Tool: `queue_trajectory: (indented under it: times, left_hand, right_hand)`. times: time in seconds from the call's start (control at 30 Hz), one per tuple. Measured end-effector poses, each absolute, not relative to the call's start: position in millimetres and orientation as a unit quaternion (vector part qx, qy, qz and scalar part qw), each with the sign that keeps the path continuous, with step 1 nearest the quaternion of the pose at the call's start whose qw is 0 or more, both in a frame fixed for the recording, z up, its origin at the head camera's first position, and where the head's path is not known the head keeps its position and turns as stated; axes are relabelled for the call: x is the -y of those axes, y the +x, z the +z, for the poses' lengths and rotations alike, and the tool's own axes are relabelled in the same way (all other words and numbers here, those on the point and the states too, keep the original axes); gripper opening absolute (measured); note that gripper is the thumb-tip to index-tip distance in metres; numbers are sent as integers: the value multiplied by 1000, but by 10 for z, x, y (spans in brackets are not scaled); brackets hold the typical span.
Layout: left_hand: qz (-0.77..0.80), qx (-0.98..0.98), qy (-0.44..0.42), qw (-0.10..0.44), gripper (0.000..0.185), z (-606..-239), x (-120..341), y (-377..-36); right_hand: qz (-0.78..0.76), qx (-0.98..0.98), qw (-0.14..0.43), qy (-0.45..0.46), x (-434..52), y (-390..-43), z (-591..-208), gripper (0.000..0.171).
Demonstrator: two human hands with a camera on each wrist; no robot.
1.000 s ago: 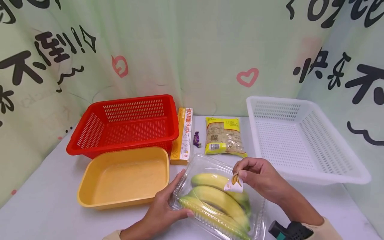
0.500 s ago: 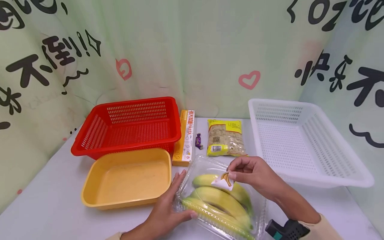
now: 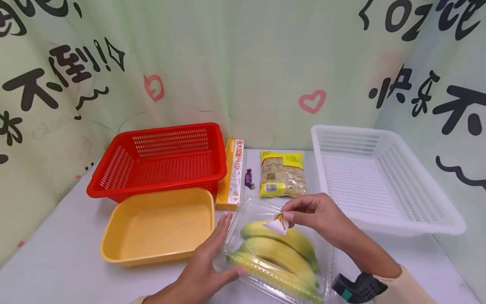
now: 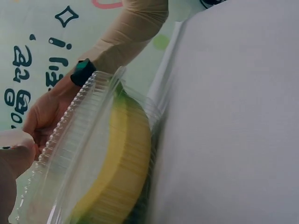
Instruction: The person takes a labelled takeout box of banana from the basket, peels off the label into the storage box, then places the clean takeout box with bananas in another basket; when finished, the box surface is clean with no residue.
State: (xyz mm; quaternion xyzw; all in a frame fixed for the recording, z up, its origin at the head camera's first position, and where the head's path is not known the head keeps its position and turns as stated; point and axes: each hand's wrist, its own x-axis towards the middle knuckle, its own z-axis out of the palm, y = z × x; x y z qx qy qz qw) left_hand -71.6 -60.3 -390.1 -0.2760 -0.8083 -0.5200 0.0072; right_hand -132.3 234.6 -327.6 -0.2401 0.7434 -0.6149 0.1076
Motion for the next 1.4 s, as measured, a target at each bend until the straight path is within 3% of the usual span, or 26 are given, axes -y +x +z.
queue_trajectory:
  times: [0.17, 0.47, 0.63, 1.4]
  left_hand:
    - [-525, 799, -292, 33, 95, -3781, 735, -773]
    - [-496, 831, -236, 86, 87, -3698, 1127, -915]
    - [-466, 854, -206, 107, 86, -3695, 1366, -933]
    - [-383, 911, -117, 92, 85, -3613, 2045, -914]
  right_hand:
    - [-598, -765, 100, -219, -2298, -1342, -3221, 18]
    - [-593, -763, 127, -224, -2104, -1416, -3120, 8]
    - [-574, -781, 128, -210, -1971, -1453, -3049, 15]
    - [-508, -812, 185, -222, -1375, -1685, -2994, 15]
